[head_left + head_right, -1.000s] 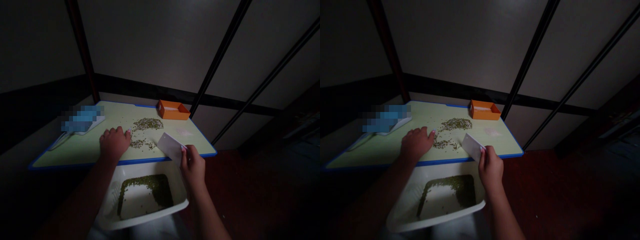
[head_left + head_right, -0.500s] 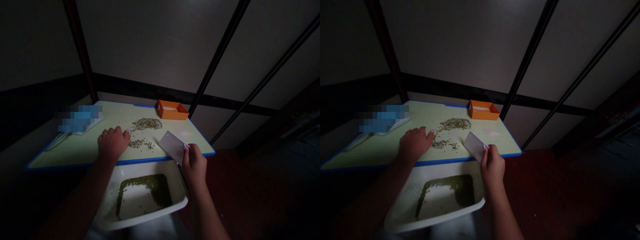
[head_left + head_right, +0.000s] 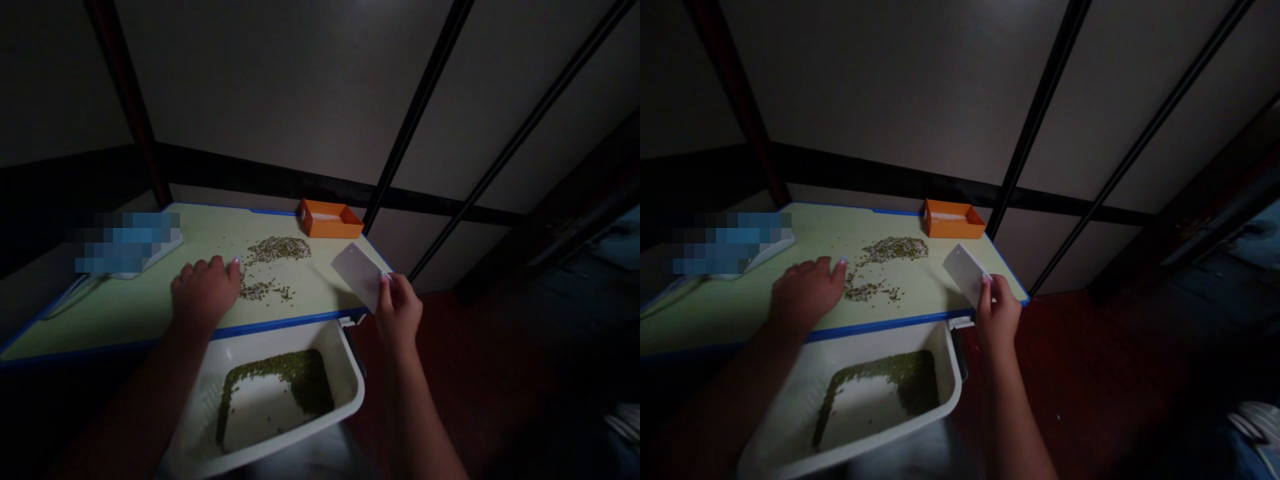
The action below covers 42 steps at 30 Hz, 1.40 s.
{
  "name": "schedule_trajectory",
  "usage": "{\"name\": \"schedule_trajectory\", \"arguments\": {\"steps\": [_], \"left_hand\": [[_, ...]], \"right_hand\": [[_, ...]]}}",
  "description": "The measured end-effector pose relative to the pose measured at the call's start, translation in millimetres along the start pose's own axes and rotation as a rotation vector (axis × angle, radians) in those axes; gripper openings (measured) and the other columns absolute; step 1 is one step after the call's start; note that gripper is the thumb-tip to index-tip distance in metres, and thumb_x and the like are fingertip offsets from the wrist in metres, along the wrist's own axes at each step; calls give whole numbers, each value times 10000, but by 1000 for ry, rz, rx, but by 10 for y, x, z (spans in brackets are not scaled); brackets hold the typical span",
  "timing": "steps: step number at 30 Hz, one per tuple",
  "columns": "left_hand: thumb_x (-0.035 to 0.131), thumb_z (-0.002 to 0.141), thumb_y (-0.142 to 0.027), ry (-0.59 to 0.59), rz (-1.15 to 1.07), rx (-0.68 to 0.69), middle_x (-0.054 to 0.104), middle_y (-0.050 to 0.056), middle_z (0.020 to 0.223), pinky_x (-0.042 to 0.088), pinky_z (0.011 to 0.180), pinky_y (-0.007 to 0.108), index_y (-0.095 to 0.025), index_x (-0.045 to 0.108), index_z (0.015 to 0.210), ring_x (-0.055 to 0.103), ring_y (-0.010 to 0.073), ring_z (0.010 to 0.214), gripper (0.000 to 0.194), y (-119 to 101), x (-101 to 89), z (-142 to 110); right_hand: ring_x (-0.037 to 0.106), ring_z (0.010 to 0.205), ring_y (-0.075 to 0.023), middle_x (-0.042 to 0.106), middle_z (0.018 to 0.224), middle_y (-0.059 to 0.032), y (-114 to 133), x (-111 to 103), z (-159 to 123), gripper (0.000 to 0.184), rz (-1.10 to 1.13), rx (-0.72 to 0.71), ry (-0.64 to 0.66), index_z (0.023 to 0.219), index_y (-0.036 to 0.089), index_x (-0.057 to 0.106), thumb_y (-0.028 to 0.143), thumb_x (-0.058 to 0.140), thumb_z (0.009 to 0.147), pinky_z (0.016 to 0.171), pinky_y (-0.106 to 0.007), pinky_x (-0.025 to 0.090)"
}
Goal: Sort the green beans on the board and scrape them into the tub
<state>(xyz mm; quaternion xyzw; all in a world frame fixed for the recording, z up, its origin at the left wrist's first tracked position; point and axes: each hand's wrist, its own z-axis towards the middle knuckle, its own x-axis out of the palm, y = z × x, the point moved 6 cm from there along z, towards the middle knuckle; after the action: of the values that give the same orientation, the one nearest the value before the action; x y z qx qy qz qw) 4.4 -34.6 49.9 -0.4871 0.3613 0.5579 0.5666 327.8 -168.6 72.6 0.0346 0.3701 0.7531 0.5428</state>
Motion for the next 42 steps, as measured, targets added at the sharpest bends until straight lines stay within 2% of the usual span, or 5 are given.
{"name": "schedule_trajectory", "arguments": {"steps": [7,14,20,32,42], "left_hand": [[196,982,-461,85,-17,3,666,293,1256,469,1012,546,-30,641,1247,589,430,1226,674,-27,-59,9],[173,992,-471,74,-4,10,667,276,1262,466,1023,526,-43,644,1256,583,422,1238,689,-9,-15,22],[191,995,-449,44,12,-2,667,288,1257,465,1012,531,-52,655,1251,582,427,1238,662,-22,-9,3],[207,1005,-452,32,16,-1,668,281,1260,469,1011,527,-57,650,1263,586,422,1249,647,-28,-6,-14],[240,996,-452,36,33,-11,671,269,1258,475,1002,514,-59,635,1269,595,417,1239,620,-25,11,-5]], "right_hand": [[741,788,-211,831,953,-92,346,445,-392,281,-205,-437,437,1035,255,795,249,517,998,753,-282,510],[654,615,-178,791,794,-58,-163,584,55,267,-361,-180,325,1051,231,783,261,533,964,580,-251,378],[586,637,-167,659,704,-20,-167,576,217,326,137,-20,257,834,209,664,456,484,949,619,-256,416],[458,606,-139,548,641,41,-218,1406,543,316,486,299,575,781,204,613,511,683,751,581,-258,341],[415,587,-138,551,631,20,-344,1362,443,437,560,335,648,764,212,651,624,739,648,535,-269,293]]}}
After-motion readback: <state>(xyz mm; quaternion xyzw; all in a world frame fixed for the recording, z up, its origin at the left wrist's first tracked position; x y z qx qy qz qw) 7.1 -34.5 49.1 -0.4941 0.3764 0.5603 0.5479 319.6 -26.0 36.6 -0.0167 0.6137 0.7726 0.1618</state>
